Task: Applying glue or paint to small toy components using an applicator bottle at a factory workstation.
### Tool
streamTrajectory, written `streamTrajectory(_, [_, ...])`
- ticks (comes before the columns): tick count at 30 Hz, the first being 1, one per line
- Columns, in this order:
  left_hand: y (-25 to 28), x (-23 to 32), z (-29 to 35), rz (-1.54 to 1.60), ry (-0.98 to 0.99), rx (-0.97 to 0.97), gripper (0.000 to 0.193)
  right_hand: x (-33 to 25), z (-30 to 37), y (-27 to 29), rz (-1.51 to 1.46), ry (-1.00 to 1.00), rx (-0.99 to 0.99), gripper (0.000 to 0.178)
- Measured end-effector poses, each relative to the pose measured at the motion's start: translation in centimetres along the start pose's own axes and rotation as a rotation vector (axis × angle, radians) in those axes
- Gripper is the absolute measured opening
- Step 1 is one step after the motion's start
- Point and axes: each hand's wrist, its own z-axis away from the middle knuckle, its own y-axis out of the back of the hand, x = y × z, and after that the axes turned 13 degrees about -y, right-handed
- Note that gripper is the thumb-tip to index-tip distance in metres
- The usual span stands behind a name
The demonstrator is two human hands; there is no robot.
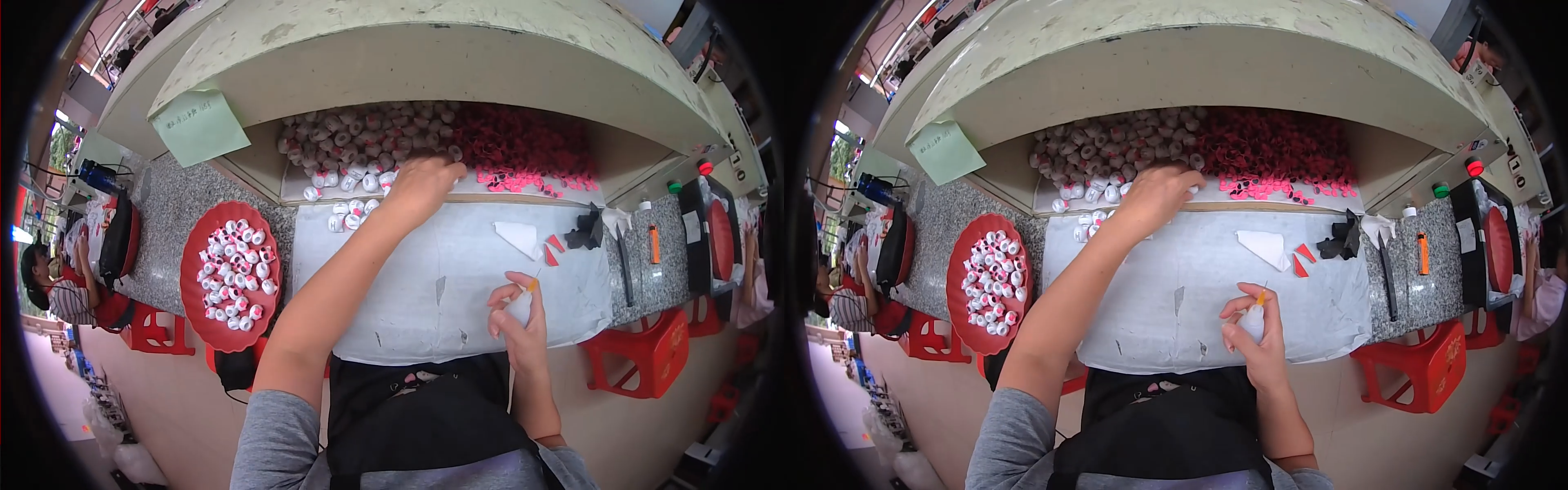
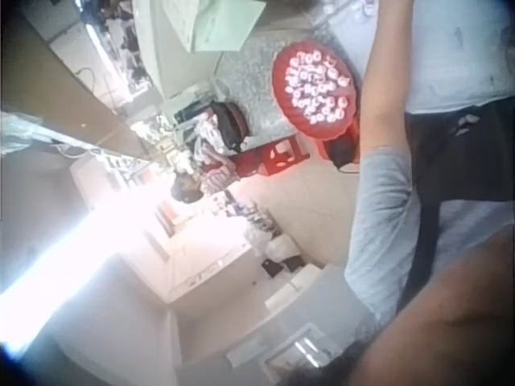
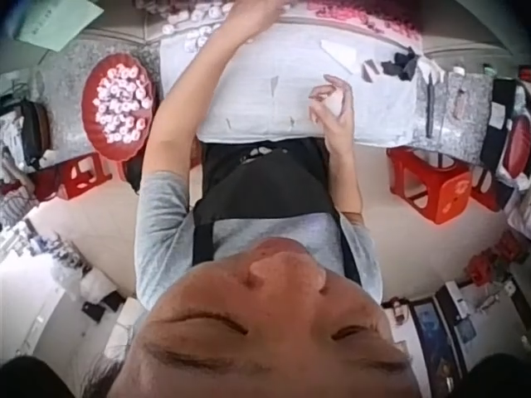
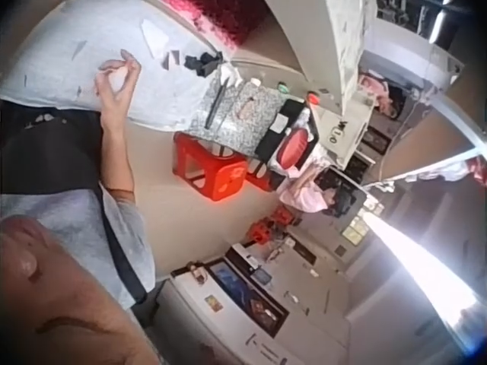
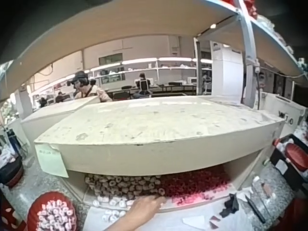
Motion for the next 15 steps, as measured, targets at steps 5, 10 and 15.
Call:
streamTrajectory(5, [2.9, 2.8, 3.3, 0.735, 0.213, 0.325, 0.016, 0.1, -0.1, 1.2, -0.117, 0.079, -0.075, 0.031])
streamTrajectory(10, [2.3, 5.9, 8.8, 1.946, 0.391, 0.589, 0.021, -1.0, -0.5, -0.3, 0.069, 0.071, -0.019, 0.029])
streamTrajectory(15, [0.8, 8.2, 11.0, 1.877, 0.327, 0.742, 0.02, -1.8, 0.1, -1.5, 0.234, 0.17, 0.017, 0.039])
